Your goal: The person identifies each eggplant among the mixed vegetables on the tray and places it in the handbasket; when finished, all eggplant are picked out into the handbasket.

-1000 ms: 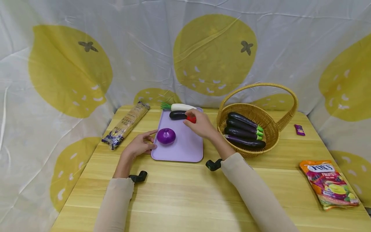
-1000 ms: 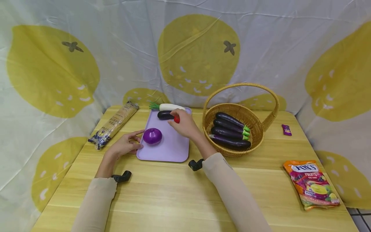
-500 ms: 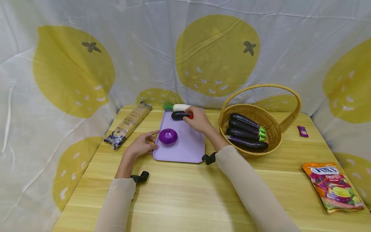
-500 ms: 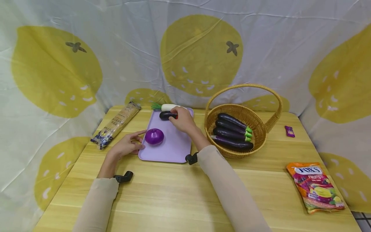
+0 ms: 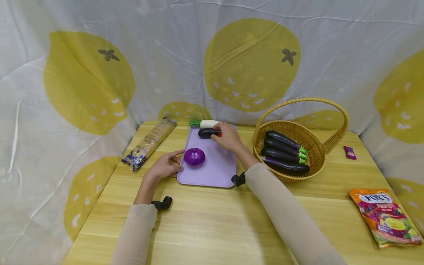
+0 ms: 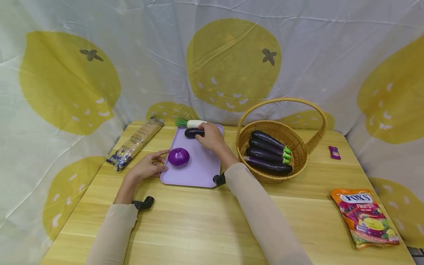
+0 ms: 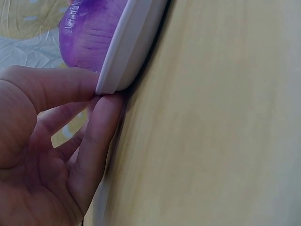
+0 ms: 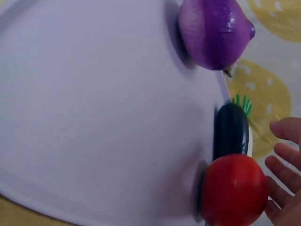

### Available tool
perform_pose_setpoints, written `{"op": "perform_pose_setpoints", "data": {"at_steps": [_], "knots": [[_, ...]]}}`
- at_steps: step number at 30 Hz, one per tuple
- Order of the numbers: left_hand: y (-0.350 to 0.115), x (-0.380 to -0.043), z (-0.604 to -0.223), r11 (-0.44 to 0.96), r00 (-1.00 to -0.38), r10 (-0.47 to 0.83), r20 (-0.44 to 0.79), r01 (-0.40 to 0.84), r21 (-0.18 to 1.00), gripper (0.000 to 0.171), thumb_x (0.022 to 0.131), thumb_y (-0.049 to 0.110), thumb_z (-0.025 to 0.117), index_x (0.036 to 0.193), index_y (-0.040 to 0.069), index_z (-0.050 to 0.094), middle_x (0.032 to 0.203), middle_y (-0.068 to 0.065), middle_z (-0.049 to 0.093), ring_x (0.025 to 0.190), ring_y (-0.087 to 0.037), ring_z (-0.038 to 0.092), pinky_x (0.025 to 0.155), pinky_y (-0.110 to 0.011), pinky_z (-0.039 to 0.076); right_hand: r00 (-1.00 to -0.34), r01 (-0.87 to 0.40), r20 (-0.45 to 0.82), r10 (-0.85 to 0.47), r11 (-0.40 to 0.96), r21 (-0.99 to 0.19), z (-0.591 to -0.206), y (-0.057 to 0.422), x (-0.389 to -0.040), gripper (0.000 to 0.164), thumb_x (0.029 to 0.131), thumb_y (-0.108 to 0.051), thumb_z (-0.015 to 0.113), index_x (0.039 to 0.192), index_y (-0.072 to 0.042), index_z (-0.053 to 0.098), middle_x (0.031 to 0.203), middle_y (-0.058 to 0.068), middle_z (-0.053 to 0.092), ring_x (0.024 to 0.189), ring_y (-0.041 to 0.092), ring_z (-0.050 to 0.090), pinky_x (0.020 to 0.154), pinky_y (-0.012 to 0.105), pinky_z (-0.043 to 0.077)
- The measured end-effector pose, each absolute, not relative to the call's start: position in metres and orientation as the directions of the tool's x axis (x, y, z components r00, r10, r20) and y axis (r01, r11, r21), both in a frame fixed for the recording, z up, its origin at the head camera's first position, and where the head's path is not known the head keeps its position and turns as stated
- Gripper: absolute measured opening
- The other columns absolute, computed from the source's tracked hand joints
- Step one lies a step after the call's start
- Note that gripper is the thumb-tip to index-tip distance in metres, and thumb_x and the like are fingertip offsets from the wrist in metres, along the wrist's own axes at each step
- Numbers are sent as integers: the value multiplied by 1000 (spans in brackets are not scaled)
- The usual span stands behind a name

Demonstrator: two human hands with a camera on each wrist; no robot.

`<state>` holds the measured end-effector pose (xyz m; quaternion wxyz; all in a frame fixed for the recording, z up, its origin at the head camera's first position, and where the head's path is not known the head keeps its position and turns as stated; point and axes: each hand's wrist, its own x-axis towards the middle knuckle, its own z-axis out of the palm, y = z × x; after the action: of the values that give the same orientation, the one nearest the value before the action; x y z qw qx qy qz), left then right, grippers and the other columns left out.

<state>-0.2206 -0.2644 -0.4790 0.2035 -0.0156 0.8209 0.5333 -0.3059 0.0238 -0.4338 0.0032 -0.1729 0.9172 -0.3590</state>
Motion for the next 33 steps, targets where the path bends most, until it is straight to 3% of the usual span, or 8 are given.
{"op": "perform_pose_setpoints", "data": {"at_steps": [12,18,24,33], "knots": [[-266,-219,-481,433,-924,222,-312,-194,880,79,90,-2,72,160,20,41,116,-18,53,76,-16,57,59,-26,57,-948,-301,82,-309,778,-552,-451,20,-322,54,96,-40,71,139,-8,61,138,12,62,132,30,55,114,45,43],[-264,-217,-481,428,-924,220,-313,-197,882,80,89,-3,72,159,20,41,115,-17,53,78,-16,57,60,-27,58,-953,-293,91,-287,813,-503,-457,19,-323,54,95,-33,70,142,-8,59,140,12,62,132,30,56,112,45,45],[-264,-217,-481,423,-922,214,-322,-210,882,81,89,-3,72,160,21,41,117,-18,53,78,-16,57,60,-26,58,-950,-311,86,-301,881,-356,-460,17,-324,49,96,-38,69,136,-10,63,135,10,66,127,32,58,111,47,45],[-256,-211,-454,398,-912,218,-348,-243,885,81,88,-9,70,160,12,39,119,-25,51,78,-17,57,62,-29,59,-940,-340,63,-335,905,-256,-457,13,-325,49,98,-37,66,142,-14,61,137,11,57,131,30,53,113,49,41]]}}
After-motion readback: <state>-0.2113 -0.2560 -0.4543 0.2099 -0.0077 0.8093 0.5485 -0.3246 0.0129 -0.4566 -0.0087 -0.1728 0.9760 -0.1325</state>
